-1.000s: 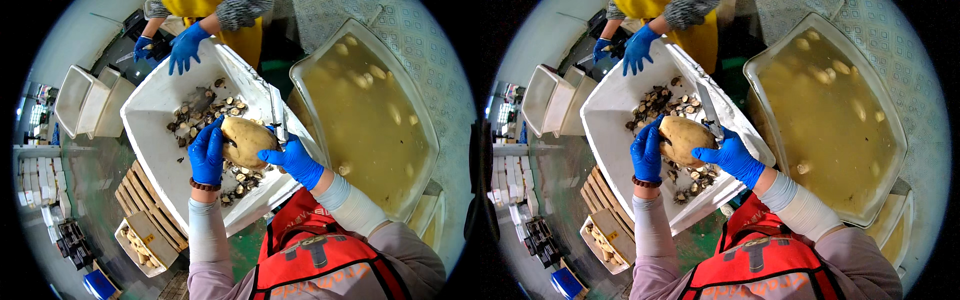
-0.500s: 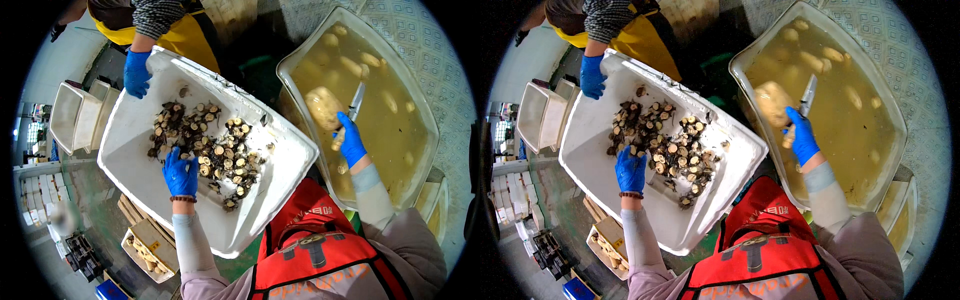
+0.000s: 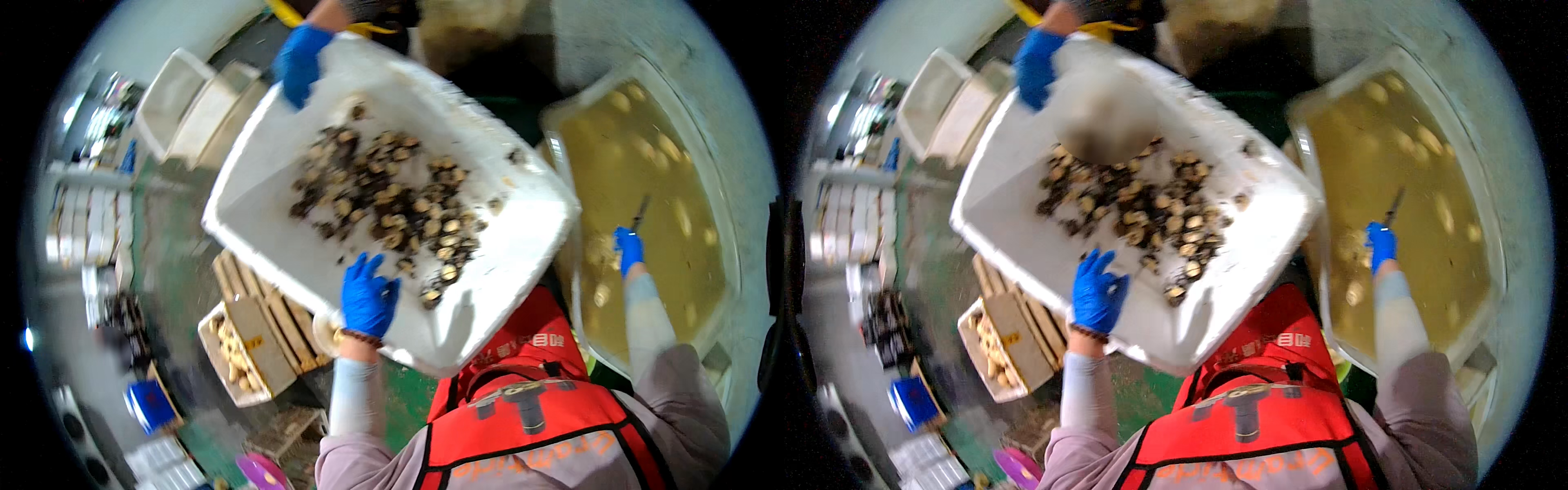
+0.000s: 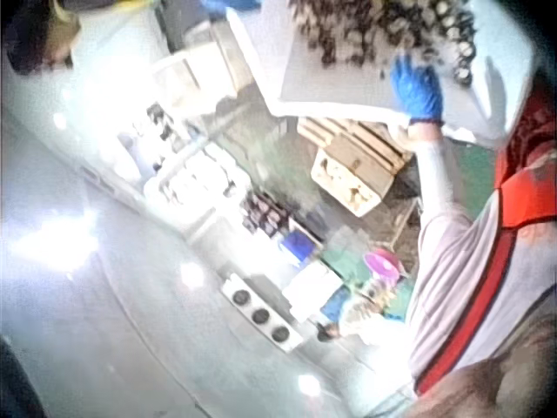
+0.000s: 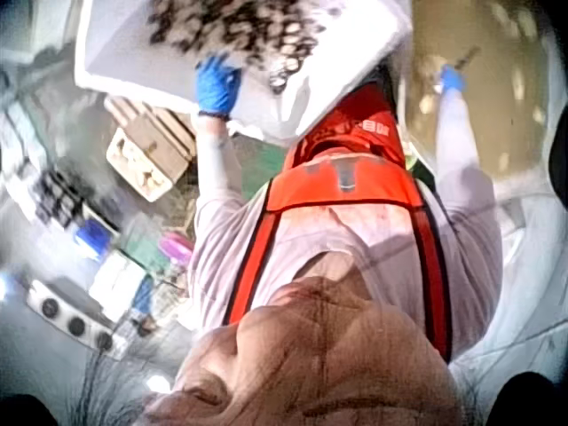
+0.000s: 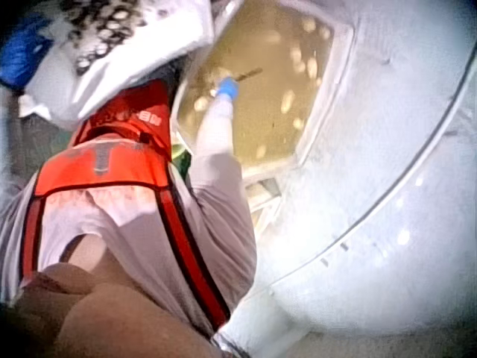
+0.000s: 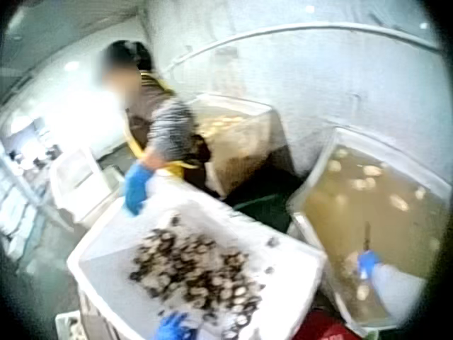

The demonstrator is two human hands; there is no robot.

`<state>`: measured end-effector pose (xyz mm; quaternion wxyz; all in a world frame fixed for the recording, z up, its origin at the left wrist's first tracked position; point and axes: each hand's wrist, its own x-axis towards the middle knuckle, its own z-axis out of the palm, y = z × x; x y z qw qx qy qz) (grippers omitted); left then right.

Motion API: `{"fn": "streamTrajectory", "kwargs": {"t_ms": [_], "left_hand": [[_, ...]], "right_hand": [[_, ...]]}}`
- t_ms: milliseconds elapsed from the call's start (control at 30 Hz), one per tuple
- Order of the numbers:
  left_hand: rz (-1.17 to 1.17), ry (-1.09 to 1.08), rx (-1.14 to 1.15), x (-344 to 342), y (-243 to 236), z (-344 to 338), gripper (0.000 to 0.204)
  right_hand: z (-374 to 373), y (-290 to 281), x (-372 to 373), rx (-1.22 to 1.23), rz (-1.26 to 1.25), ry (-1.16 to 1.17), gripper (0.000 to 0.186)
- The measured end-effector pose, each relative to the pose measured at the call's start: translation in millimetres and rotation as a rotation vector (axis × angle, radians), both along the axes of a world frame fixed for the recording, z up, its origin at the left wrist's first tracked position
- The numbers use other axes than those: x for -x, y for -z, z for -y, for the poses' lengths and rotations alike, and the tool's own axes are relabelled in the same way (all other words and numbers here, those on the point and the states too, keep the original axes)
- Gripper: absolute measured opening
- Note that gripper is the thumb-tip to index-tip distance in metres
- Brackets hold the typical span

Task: The person peels root vegetables using a knife, removing the outer skin and placing the peeled vegetables into a container of water. The person works alongside another worker at a shared station in a food processing area.

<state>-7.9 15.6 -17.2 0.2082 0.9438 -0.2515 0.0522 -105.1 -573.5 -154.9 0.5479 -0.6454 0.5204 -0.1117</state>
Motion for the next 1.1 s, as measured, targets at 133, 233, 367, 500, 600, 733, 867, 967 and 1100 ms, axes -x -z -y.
{"fn": "streamTrajectory", "kwargs": {"t_ms": [133,233,367,500,600,733,867,967,1100], "left_hand": [[0.111,-0.286,0.162,40.7,-51.8,15.3,0.054],[0.201,-0.581,0.406,83.8,-42.1,-13.0,0.073],[-0.099,-0.792,0.838,161.9,64.1,-81.4,0.08],[-0.742,-1.111,1.053,274.9,155.8,-163.2,0.075],[-0.857,-1.342,0.72,403.3,226.7,-219.6,0.056],[-1.2,-1.495,0.487,651.9,342.1,-261.5,0.044],[-1.386,-1.871,1.004,661.8,344.6,-178.1,0.045],[-1.412,-1.804,1.127,681.3,358.3,-108.4,0.046],[-1.315,-1.685,1.244,613.9,359.6,-1.1,0.046]], "right_hand": [[-23.4,-68.4,-46.0,-0.169,0.248,-0.394,0.041],[-110.4,-127.9,-67.4,-0.491,0.205,-0.602,0.05],[-111.8,-84.7,-79.8,-0.584,0.518,-0.517,0.049],[-92.9,-77.7,-83.5,-0.542,0.47,-0.508,0.05],[-77.3,-72.5,-87.6,-0.461,0.435,-0.442,0.048],[-94.4,-53.2,-106.1,-0.545,0.477,-0.572,0.049],[-60.8,-46.0,-87.4,-0.362,0.396,-0.513,0.053],[-73.1,-25.6,-80.2,-0.34,0.398,-0.513,0.057],[-40.4,5.2,-81.3,-0.247,0.322,-0.547,0.048]]}}
